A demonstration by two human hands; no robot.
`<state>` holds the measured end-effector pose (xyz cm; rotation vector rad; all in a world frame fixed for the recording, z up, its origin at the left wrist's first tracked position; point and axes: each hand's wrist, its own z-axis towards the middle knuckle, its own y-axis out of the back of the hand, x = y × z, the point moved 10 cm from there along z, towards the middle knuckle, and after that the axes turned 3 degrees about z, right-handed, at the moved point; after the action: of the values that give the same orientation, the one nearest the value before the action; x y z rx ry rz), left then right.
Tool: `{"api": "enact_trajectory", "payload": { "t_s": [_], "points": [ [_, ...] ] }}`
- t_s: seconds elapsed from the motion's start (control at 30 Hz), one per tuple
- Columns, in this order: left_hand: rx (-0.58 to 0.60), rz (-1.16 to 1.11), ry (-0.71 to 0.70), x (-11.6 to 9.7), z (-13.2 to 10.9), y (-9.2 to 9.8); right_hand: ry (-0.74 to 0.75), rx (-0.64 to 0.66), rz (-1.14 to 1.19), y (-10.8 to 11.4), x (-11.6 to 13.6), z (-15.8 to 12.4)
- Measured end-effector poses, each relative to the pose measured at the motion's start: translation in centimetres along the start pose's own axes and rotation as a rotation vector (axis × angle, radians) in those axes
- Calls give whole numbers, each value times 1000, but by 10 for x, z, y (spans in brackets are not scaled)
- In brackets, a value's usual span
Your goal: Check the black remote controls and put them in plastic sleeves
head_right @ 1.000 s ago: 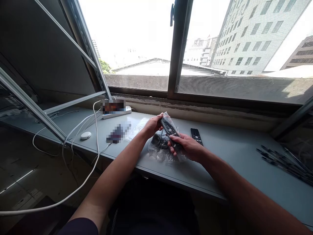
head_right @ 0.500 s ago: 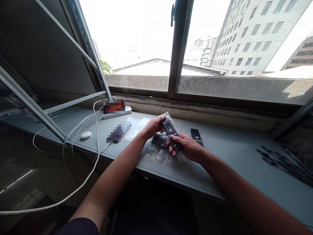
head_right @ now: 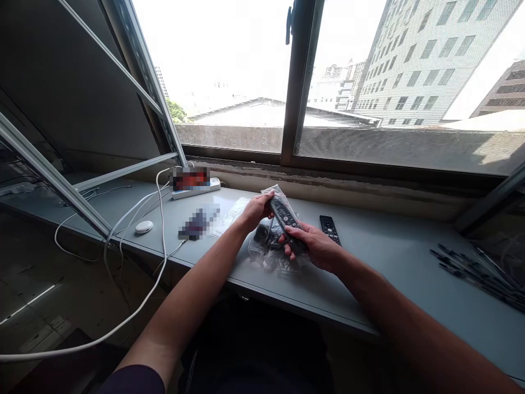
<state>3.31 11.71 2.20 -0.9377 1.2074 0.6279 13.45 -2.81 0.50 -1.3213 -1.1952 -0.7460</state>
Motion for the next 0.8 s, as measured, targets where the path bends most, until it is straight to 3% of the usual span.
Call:
{"api": "enact_trajectory", "payload": {
  "t_s": [0.5, 0.8],
  "points": [
    [131, 19, 90, 7, -8, -17, 15, 22, -4, -5, 5, -4],
    [122, 28, 45, 4, -7, -17, 1, 9, -13, -5, 7, -5]
  ]
}}
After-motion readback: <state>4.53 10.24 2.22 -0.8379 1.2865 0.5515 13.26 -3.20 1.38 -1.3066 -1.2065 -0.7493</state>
